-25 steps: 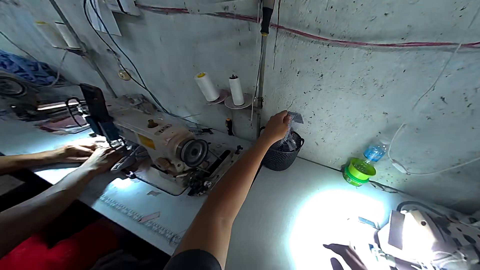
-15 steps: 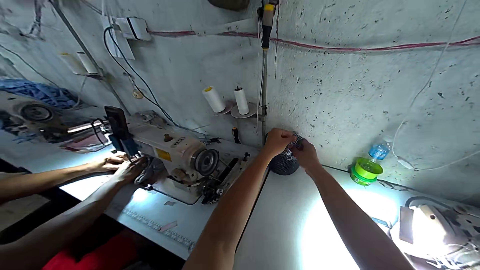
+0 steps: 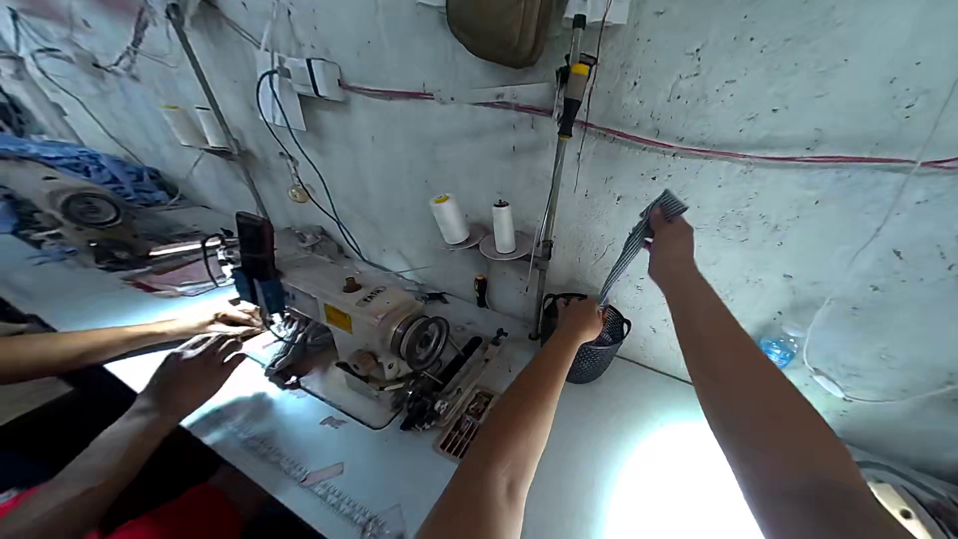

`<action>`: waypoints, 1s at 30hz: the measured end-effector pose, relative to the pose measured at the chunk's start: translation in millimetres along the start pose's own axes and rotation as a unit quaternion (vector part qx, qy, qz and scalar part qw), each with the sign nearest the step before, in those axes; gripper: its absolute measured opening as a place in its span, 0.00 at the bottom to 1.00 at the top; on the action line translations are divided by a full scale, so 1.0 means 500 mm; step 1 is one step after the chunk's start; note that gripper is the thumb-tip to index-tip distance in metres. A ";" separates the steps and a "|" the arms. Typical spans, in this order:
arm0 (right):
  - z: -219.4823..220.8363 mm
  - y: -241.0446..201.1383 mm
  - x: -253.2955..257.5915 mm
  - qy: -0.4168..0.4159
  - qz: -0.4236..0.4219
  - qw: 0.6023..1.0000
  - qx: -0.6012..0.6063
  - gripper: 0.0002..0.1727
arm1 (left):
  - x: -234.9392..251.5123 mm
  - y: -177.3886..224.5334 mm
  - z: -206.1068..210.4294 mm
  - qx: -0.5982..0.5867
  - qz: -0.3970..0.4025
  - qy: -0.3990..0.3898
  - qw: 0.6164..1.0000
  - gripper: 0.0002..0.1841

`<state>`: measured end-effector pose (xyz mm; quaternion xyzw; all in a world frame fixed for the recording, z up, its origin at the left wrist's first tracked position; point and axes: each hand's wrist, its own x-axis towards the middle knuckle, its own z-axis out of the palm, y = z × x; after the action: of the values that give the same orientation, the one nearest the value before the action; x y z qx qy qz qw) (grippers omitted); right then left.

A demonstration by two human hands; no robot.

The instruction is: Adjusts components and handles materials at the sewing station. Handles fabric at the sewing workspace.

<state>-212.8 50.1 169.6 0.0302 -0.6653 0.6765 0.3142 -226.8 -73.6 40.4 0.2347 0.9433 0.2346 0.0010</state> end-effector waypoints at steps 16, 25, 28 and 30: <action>0.141 0.219 -0.011 -0.194 0.118 0.826 -0.516 0.23 | -0.046 -0.174 0.018 -0.399 -0.190 0.268 0.856 0.20; 0.219 0.348 0.034 -0.313 0.069 0.871 -0.372 0.15 | 0.065 -0.216 0.022 -0.473 -0.143 0.257 0.831 0.29; 0.223 0.381 0.056 -0.382 0.074 0.852 -0.349 0.14 | 0.088 -0.264 0.055 -0.351 -0.079 0.268 0.894 0.31; 0.222 0.388 0.063 -0.395 0.090 0.849 -0.339 0.14 | 0.028 -0.232 0.070 -0.110 -0.024 0.387 0.915 0.22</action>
<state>-370.3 -23.8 25.4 0.1269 -0.9211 0.3650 -0.0464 -286.8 -142.3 -40.7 0.1016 0.8433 0.4092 -0.3332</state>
